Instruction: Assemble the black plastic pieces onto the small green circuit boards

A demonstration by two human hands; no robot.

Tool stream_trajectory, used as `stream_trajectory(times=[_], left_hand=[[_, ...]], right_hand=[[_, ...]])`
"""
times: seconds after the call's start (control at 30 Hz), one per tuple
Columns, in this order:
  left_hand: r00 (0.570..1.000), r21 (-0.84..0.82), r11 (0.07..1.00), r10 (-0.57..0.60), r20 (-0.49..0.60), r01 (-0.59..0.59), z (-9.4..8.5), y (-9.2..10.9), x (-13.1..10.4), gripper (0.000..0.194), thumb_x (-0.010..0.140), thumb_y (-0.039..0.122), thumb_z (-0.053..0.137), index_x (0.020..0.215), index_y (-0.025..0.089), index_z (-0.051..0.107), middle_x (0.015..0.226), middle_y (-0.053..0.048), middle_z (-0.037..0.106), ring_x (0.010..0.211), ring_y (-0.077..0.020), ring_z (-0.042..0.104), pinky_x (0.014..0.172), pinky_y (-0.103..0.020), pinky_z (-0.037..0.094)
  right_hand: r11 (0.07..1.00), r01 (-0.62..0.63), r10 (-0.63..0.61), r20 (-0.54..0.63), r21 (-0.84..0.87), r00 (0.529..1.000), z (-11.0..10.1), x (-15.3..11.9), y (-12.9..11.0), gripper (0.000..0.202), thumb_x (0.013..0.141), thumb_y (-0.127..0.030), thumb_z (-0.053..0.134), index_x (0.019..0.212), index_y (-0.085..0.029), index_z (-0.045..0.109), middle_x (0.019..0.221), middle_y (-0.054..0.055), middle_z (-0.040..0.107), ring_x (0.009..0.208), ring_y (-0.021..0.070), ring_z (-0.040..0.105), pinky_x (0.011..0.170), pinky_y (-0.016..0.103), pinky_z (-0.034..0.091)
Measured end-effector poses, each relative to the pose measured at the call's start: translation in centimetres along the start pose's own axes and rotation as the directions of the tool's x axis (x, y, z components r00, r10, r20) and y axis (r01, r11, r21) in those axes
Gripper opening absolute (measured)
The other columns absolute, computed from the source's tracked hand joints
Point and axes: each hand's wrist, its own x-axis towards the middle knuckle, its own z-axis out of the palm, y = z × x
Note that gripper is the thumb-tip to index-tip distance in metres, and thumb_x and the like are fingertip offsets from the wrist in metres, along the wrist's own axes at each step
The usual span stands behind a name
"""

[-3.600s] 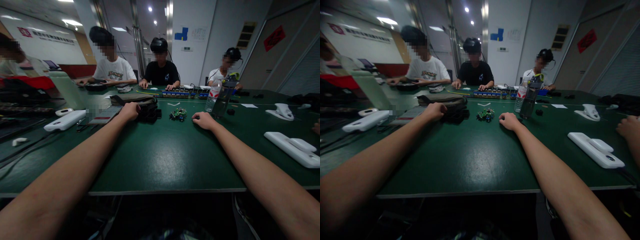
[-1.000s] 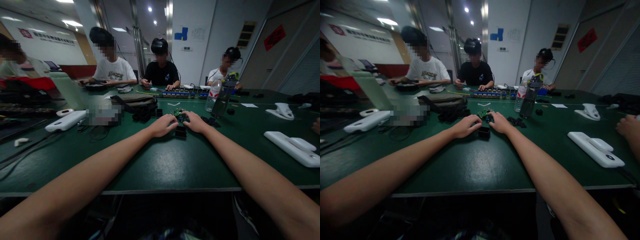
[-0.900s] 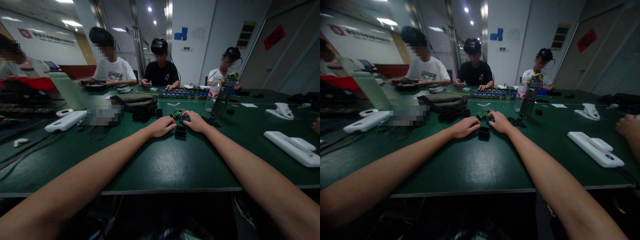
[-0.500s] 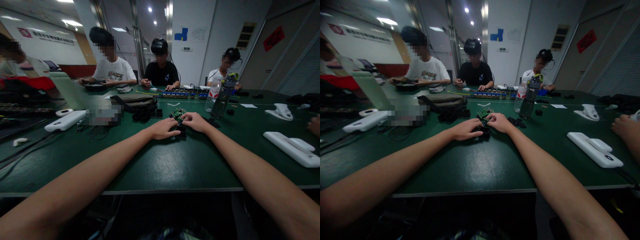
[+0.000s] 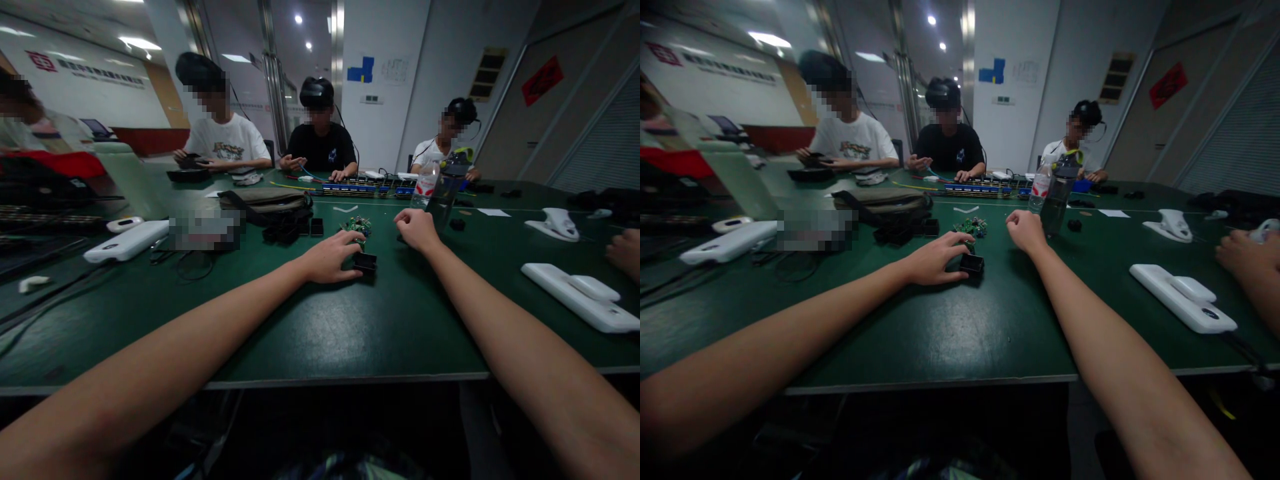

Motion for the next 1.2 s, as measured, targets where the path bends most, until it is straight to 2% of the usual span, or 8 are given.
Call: stream_trajectory(times=[0.23,0.43,0.57,0.73,0.83,0.9,1.0,1.2], left_hand=[[1.0,-0.031,1.0,-0.001,0.03,0.002,0.2,-0.1,0.0,0.031,0.086,0.041,0.063,0.103,0.015,0.06,0.147,-0.018,0.043,0.135,-0.0296,0.041,0.113,-0.048,0.032],[0.999,-0.029,0.999,-0.02,0.043,0.021,0.3,-0.2,0.0,0.035,0.088,0.044,0.06,0.108,0.015,0.06,0.145,-0.017,0.046,0.134,-0.0289,0.042,0.111,-0.047,0.034],[0.997,-0.002,0.998,-0.059,0.049,0.059,0.3,-0.2,0.1,0.041,0.087,0.046,0.059,0.11,0.012,0.06,0.137,-0.019,0.05,0.128,-0.03,0.045,0.108,-0.045,0.037],[0.996,-0.005,0.997,-0.08,0.039,0.081,0.5,-0.4,0.0,0.041,0.087,0.048,0.058,0.11,0.014,0.06,0.136,-0.017,0.049,0.123,-0.0289,0.048,0.107,-0.044,0.038],[0.996,-0.013,0.996,-0.086,0.035,0.087,0.6,-0.5,-0.1,0.04,0.087,0.048,0.058,0.111,0.015,0.06,0.136,-0.016,0.048,0.123,-0.0283,0.048,0.107,-0.044,0.038],[0.995,-0.015,0.996,-0.087,0.04,0.088,0.5,-0.6,-0.1,0.04,0.087,0.048,0.058,0.111,0.015,0.06,0.136,-0.016,0.048,0.123,-0.0283,0.048,0.107,-0.044,0.039],[0.994,-0.011,0.996,-0.093,0.052,0.094,0.5,-0.5,-0.1,0.041,0.088,0.048,0.058,0.111,0.014,0.06,0.137,-0.017,0.048,0.124,-0.0291,0.048,0.107,-0.044,0.038],[0.992,-0.013,0.994,-0.108,0.061,0.109,0.4,-0.4,-0.2,0.043,0.088,0.049,0.057,0.113,0.014,0.059,0.137,-0.017,0.047,0.125,-0.0292,0.047,0.108,-0.044,0.037]], right_hand=[[0.955,-0.182,0.207,0.083,-0.235,0.975,0.2,0.4,2.5,0.017,0.078,-0.026,0.062,0.085,-0.019,0.075,0.09,0.013,0.073,0.085,0.0249,0.068,0.077,0.034,0.051],[0.946,-0.19,0.242,0.184,-0.263,0.953,0.7,0.6,3.9,0.018,0.072,-0.031,0.073,0.085,-0.02,0.076,0.086,0.009,0.073,0.085,0.0237,0.068,0.077,0.033,0.053],[0.97,-0.125,0.177,0.251,-0.208,0.952,0.8,0.6,3.9,0.021,0.073,-0.024,0.071,0.093,-0.02,0.076,0.094,0.008,0.074,0.092,0.0238,0.068,0.086,0.035,0.053],[0.985,-0.11,0.132,0.164,-0.135,0.978,0.7,0.6,3.8,0.028,0.078,-0.014,0.063,0.104,-0.016,0.075,0.102,0.01,0.074,0.098,0.0219,0.068,0.095,0.034,0.049],[0.966,-0.202,0.213,0.052,-0.161,0.976,0.5,0.7,4.5,0.029,0.076,-0.006,0.057,0.095,-0.017,0.077,0.098,0.011,0.074,0.095,0.0228,0.068,0.092,0.034,0.05],[0.934,-0.302,0.311,0.02,-0.189,0.95,0.4,0.8,5.1,0.028,0.073,-0.006,0.06,0.092,-0.019,0.077,0.095,0.012,0.073,0.09,0.0243,0.069,0.085,0.034,0.053],[0.897,-0.372,0.4,0.082,-0.24,0.913,0.2,0.9,5.6,0.021,0.072,-0.011,0.066,0.089,-0.018,0.078,0.094,0.014,0.073,0.087,0.0256,0.069,0.081,0.035,0.053],[0.918,-0.296,0.356,0.219,-0.263,0.909,0.0,0.8,5.2,0.018,0.078,-0.028,0.07,0.091,-0.017,0.077,0.095,0.011,0.074,0.094,0.0262,0.069,0.085,0.036,0.053]])
